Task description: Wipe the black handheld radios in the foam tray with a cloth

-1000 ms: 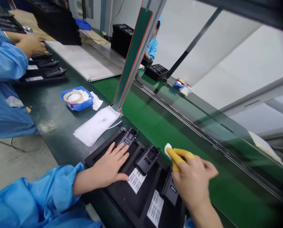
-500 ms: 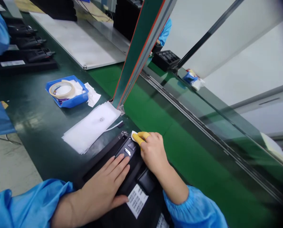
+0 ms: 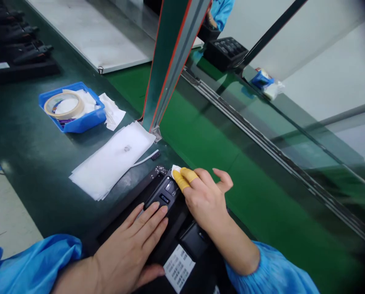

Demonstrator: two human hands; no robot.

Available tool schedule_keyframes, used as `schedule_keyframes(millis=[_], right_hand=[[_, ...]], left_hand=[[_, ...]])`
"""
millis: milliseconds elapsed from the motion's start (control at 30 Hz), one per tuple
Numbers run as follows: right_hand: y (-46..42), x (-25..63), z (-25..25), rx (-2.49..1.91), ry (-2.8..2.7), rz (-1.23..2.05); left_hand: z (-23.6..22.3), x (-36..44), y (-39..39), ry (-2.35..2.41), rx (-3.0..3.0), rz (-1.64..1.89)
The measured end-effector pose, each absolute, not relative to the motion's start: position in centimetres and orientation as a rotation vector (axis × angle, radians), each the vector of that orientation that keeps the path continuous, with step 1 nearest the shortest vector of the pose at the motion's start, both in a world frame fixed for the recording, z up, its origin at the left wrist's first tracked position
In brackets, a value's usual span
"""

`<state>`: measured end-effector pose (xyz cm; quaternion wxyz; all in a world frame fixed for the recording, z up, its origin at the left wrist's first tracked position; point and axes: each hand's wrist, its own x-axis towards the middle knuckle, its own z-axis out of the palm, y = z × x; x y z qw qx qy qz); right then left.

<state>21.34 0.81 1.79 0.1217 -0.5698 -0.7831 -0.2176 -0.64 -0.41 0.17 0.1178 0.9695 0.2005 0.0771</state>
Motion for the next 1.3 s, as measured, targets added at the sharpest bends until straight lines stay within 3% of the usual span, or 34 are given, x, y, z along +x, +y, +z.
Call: schedule_keyframes(millis=[733,1067,1300], right_hand=[[-0.9,23.0,2.5,-1.876,-2.134,-0.645],[-0.7,21.9,1.8,-1.695,-2.284,-0.525],[-2.1,24.2,3.3,-1.916,-2.068,-0.497]], left_hand=[[0.0,-0.8,-0.4,0.595,2.886,0.257],[0.1,-0.8,-0.2,0.58,2.893,0.283],[0.5,-0.2,-0.4,0.647,2.85,0.264]])
